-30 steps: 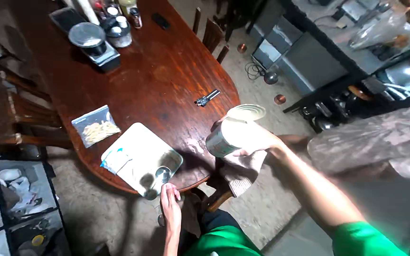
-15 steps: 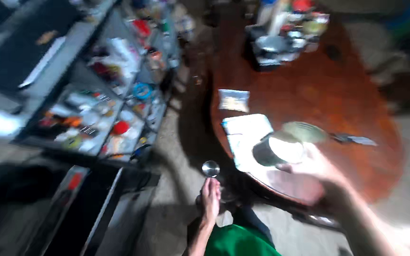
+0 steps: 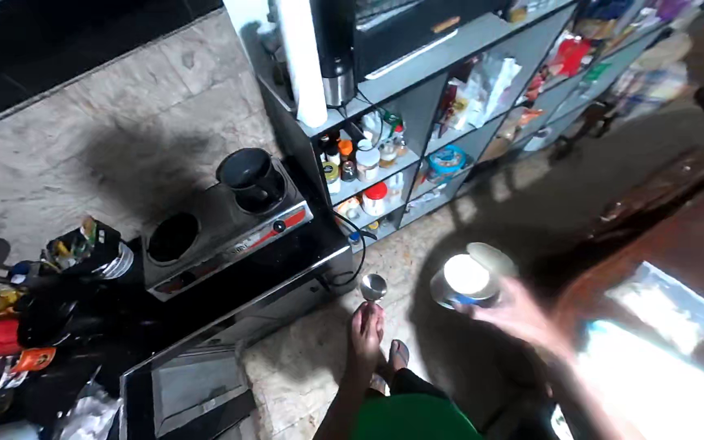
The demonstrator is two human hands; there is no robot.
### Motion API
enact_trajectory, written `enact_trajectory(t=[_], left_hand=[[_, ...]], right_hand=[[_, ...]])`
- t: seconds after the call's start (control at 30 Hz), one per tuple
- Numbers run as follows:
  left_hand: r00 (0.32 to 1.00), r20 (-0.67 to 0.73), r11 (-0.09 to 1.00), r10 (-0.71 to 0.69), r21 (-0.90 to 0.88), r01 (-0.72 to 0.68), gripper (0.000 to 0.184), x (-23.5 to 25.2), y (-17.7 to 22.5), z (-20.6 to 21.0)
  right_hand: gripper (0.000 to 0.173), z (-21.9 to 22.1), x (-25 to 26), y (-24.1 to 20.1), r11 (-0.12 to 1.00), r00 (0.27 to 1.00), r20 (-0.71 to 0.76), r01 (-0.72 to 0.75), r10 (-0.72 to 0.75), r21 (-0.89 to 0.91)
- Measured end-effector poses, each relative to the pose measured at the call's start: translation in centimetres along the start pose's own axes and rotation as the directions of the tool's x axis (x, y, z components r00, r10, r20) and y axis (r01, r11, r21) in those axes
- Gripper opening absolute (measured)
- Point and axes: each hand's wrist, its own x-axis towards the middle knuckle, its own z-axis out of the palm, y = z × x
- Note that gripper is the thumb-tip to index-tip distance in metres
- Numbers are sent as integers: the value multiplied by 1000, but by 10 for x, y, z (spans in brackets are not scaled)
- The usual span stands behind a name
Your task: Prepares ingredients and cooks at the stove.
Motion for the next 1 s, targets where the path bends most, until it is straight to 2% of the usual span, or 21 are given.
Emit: enact_trajectory(t=[0.17,0.3,0.43,0.7,0.8,1.0], left_hand=[[984,-145,993,99,72,-89,32,52,53,-47],[971,-177,983,163,118,-144,33,107,96,-92],[964,-225,990,139,58,-129,31,169,141,-142],[983,-146,990,110,108,-95,30,292,217,-236],[985,-136,987,108,131,-90,30,331,240,-258],[982,-164,981,92,183,-61,32,397,258,-292]], right_hand=[[92,56,99,-23,995,985,145,80,-89,66],[89,112,174,-45,989,975,178,124,-136,79],[82,175,243,-69,988,972,187,128,-142,85],[81,293,365,-105,987,984,117,122,-135,109],[80,321,406,-117,989,983,118,133,-140,63],[86,367,476,-132,978,969,140,208,-204,-9]])
